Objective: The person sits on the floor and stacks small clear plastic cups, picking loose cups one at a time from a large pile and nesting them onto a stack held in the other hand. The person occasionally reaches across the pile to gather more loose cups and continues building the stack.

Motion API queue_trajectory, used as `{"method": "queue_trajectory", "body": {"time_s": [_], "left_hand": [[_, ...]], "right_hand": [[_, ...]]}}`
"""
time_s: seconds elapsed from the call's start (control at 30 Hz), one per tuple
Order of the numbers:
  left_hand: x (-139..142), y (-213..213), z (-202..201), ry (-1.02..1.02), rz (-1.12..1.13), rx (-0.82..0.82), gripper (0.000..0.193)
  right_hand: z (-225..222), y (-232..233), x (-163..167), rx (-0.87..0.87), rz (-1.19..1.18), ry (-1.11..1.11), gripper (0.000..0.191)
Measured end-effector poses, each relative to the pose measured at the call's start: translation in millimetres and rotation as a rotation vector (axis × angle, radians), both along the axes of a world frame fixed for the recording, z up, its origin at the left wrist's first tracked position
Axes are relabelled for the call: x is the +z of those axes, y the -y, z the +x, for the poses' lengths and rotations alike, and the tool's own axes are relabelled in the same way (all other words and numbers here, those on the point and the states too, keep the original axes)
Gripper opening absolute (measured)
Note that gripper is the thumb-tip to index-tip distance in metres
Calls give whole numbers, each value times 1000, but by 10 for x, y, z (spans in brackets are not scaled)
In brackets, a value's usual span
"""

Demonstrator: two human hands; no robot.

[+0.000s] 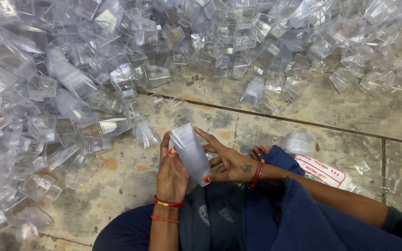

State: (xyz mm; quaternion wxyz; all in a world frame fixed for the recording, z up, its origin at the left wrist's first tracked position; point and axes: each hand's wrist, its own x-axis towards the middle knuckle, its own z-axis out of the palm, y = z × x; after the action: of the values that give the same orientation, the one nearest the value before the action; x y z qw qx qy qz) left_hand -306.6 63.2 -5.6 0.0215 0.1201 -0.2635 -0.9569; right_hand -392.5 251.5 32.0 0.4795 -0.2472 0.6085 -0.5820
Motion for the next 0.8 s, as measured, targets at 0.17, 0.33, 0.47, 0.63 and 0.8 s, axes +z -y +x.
{"method": "queue_trajectory", "body": {"time_s": [0.17, 0.33, 0.47, 0.63, 0.8], "left_hand": [[-35, 11, 13, 40, -31, 13, 57], [-49, 7, 30, 48, -50, 18, 57], [-53, 5, 27, 44, -51, 21, 57], [-56, -8, 22, 40, -50, 30, 57], [-48, -13, 21, 27, -41, 32, 57]], "right_hand": [[23, 9, 12, 4, 0, -15, 115], [38, 15, 8, 10, 18, -18, 115], [39, 10, 4, 8, 21, -13, 116], [38, 4, 10, 8, -2, -24, 115], [33, 1, 26, 9, 6, -29, 115]]}}
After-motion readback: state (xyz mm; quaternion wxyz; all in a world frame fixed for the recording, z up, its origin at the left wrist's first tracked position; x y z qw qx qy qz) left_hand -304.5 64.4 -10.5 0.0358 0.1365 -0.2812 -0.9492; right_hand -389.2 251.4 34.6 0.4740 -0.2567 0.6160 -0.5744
